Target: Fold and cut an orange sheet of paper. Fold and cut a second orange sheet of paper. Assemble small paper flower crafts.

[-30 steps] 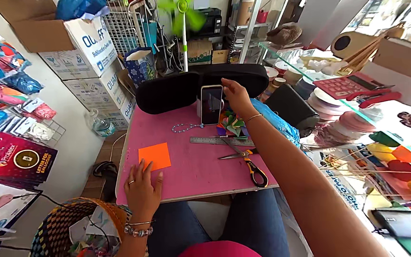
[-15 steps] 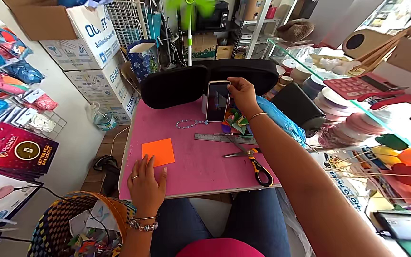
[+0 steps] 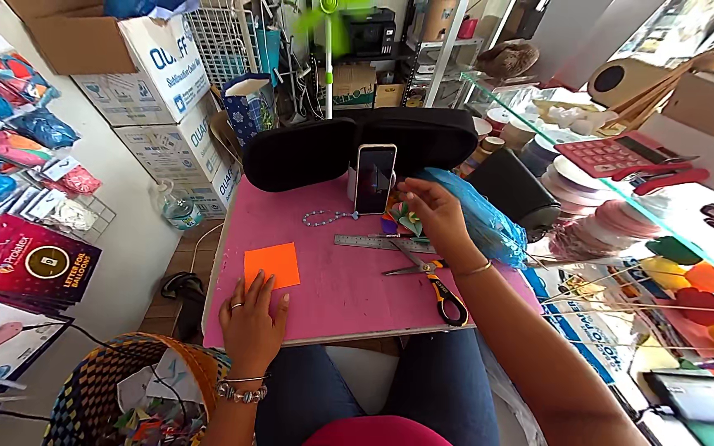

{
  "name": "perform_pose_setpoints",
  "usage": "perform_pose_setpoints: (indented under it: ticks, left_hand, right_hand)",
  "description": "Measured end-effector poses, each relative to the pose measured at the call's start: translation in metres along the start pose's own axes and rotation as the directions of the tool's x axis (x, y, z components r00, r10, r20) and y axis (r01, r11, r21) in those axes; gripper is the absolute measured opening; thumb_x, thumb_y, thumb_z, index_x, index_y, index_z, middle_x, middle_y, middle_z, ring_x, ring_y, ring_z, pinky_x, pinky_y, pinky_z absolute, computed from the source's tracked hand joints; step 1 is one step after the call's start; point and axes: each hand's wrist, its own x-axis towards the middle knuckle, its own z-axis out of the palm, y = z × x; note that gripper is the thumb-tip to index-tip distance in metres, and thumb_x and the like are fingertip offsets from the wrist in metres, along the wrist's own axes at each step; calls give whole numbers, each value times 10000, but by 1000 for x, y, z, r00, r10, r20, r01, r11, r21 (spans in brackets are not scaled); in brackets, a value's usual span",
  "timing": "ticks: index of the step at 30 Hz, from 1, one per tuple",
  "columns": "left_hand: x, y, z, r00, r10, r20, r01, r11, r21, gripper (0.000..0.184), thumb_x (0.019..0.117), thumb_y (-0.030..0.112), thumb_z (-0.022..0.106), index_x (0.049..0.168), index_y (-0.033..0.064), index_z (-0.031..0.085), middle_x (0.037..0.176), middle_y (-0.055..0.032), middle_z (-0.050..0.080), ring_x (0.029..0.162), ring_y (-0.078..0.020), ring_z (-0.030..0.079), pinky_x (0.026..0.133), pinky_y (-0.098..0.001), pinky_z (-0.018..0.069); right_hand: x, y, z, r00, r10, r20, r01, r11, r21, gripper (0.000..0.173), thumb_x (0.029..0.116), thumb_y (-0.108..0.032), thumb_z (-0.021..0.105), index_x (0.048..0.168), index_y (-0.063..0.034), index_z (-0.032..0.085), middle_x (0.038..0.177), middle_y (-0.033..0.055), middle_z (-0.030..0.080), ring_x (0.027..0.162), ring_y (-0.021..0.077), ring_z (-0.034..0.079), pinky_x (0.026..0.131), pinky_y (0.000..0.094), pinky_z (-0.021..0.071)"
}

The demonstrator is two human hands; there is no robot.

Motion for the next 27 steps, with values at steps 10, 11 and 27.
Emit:
perform_pose_setpoints:
  ticks: [10, 11, 27]
  left_hand:
    - [1, 5, -2, 1000, -5, 14, 4, 1000, 27, 598, 1014, 572, 368, 1363, 196, 675, 1502, -30, 568, 1449, -400, 426, 1130, -646, 275]
    - [2, 5, -2, 1000, -8, 17, 8, 999, 31, 599, 1014, 577, 365, 1364, 201, 674, 1503, -22, 567, 1452, -391, 423, 1133, -642, 273]
    - [3, 6, -3, 999, -27, 27, 26, 1000, 16, 585, 1013, 568, 375, 1352, 203, 681, 1503, -18, 568, 1454, -395, 420, 1134, -648, 268]
  right_hand:
    - [80, 10, 5, 998, -12, -66, 2, 987, -162, 446, 1061, -100, 495, 1496, -6, 479, 1522, 198, 499, 1271, 260, 603, 1067, 388, 485]
    - [88, 13, 6, 998, -28, -53, 20, 988, -156, 438, 1066, -93, 482, 1495, -5, 485, 1519, 190, 508, 1285, 249, 597, 1084, 380, 473]
    - [101, 20, 19, 987, -54, -151, 30, 987, -158, 278, 1018, -67, 593, 1273, 16, 666, 1238, 174, 692, 1037, 173, 694, 947, 324, 545]
